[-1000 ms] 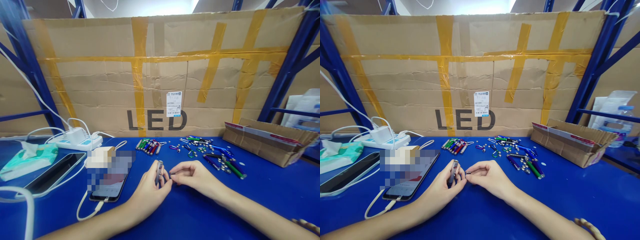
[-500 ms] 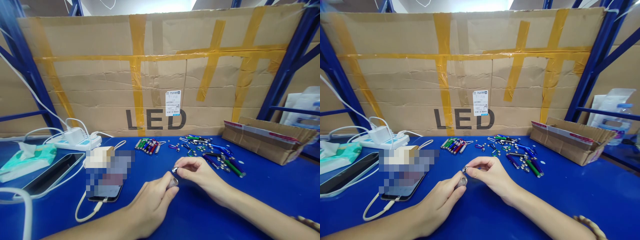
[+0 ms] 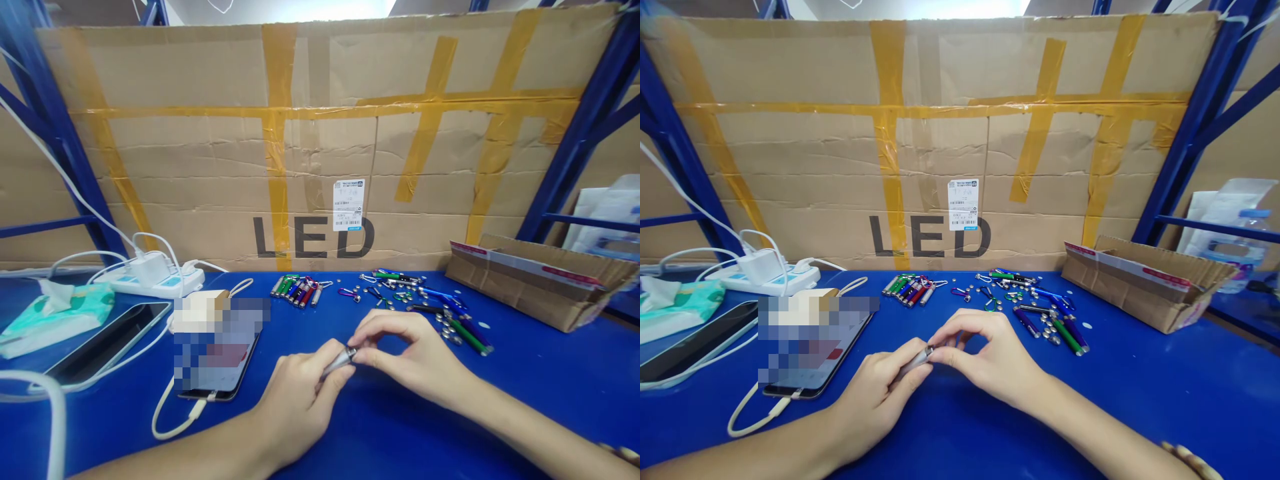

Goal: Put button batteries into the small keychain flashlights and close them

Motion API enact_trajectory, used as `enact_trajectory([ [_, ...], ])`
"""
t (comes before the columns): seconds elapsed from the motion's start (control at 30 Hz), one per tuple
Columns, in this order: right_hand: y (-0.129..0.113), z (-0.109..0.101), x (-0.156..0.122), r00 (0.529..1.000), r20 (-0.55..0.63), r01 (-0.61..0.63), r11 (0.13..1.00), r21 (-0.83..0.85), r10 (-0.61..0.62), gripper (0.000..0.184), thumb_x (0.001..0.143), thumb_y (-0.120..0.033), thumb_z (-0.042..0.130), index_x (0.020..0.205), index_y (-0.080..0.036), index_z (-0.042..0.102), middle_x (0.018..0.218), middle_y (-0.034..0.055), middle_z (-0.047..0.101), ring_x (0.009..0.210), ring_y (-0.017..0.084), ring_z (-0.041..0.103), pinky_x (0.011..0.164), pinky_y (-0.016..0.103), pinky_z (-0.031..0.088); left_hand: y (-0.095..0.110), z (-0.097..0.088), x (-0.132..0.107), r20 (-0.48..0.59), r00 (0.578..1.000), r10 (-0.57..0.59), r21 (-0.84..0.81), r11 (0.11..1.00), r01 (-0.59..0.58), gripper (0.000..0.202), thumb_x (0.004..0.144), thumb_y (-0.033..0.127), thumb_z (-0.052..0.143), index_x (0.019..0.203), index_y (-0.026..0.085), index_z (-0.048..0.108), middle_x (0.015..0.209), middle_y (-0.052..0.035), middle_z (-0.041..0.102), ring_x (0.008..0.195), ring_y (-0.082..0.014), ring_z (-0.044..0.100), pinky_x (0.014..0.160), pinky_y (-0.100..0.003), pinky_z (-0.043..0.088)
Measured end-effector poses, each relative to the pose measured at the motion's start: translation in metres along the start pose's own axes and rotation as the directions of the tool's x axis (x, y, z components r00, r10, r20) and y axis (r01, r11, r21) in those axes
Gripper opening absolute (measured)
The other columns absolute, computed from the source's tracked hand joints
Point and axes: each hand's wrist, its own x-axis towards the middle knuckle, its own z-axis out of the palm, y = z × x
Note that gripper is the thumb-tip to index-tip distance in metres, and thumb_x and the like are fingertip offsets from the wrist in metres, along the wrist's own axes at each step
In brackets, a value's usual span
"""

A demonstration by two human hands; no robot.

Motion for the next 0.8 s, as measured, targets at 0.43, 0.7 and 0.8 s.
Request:
enact_trajectory([
  [0.43,-0.01,-0.017,-0.007,0.856,0.505,0.352,0.842,-0.409,-0.113,0.032,0.094,-0.02,0.038,0.07,-0.015,0.059,0.065,0.0019,0.051,0.058,0.012,0.046,0.053,0.024,0.035,-0.004,0.002,-0.006,0.096,0.973,0.209,0.252,0.941,-0.227,0.02,0.09,0.017,0.036,0.073,0.022,0.043,0.062,0.0039,0.061,0.053,-0.0136,0.06,0.048,-0.024,0.03],
  [0.7,-0.017,-0.003,-0.008,0.85,0.435,-0.282,0.954,-0.098,0.296,0.041,0.09,-0.039,0.047,0.06,-0.013,0.058,0.055,-0.0002,0.051,0.051,0.008,0.045,0.052,0.02,0.036,-0.007,0.003,-0.007,0.04,0.946,0.322,0.424,0.852,-0.307,0.021,0.088,0.01,0.035,0.08,0.021,0.052,0.062,0.0017,0.06,0.052,-0.0148,0.06,0.049,-0.024,0.035],
  [0.8,-0.015,0.001,-0.009,0.753,0.492,-0.538,0.839,0.079,0.437,0.049,0.083,-0.055,0.05,0.056,-0.014,0.055,0.043,-0.0044,0.039,0.04,0.006,0.034,0.042,0.02,0.028,-0.006,0.002,-0.007,0.049,0.933,0.357,0.487,0.807,-0.334,0.025,0.085,0.007,0.034,0.081,0.02,0.054,0.06,0.0003,0.059,0.051,-0.0156,0.059,0.048,-0.025,0.036],
])
